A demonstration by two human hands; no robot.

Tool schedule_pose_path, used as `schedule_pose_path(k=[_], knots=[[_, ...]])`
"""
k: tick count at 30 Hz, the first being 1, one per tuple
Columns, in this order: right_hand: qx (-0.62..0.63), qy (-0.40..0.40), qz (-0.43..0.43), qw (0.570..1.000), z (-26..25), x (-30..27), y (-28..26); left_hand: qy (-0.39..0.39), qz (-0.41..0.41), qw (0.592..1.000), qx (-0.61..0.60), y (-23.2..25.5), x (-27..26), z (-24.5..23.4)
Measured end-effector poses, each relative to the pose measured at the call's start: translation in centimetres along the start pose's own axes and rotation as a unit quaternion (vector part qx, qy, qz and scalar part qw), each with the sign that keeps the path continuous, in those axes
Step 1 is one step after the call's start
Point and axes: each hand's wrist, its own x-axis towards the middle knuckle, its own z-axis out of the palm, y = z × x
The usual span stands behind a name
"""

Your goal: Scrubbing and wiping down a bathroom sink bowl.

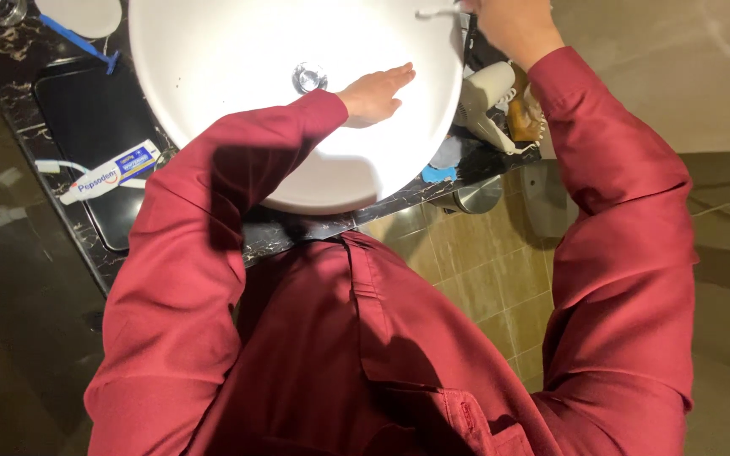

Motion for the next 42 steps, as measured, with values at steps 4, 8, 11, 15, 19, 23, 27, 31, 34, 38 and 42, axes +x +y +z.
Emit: schedule_pose_path(k=[4,8,11,15,19,23,27,31,34,38,42], knots=[[-0.048,-0.304,0.068,0.949,-5.2,-1.4,-5.7,-0.023,-0.003,1.000,-0.016,0.4,0.1,-0.2],[0.044,-0.358,0.055,0.931,-3.4,-2.7,-3.7,-0.042,-0.009,0.999,-0.022,2.4,-0.9,-0.9],[0.036,-0.207,0.077,0.975,-2.2,-3.1,-0.8,-0.038,0.018,0.999,-0.030,2.4,-0.3,-0.4],[-0.012,-0.051,0.002,0.999,-2.5,-4.1,-0.5,-0.020,0.043,0.999,-0.013,2.2,0.3,0.4],[0.034,-0.300,0.095,0.948,-5.5,-4.8,-4.6,-0.020,0.053,0.998,-0.011,2.5,0.0,0.9],[0.041,-0.328,0.096,0.939,-3.8,-4.2,-2.9,-0.027,0.054,0.998,-0.016,2.8,-0.2,1.0],[-0.011,-0.071,0.037,0.997,-1.4,-4.8,0.7,-0.027,0.054,0.998,-0.015,2.7,-0.1,1.4],[-0.006,-0.161,0.028,0.987,-4.0,-6.0,-2.1,-0.032,0.058,0.998,-0.018,2.9,-0.8,1.2],[0.038,-0.281,0.035,0.958,-4.0,-6.9,-4.5,-0.041,0.051,0.998,-0.014,3.1,-1.4,0.8],[0.070,-0.327,0.050,0.941,-2.6,-6.1,-3.2,-0.051,0.046,0.997,-0.016,2.7,-1.9,1.2],[-0.012,-0.046,-0.003,0.999,0.8,-4.9,0.7,-0.045,0.048,0.998,-0.001,2.5,-2.4,0.9]])
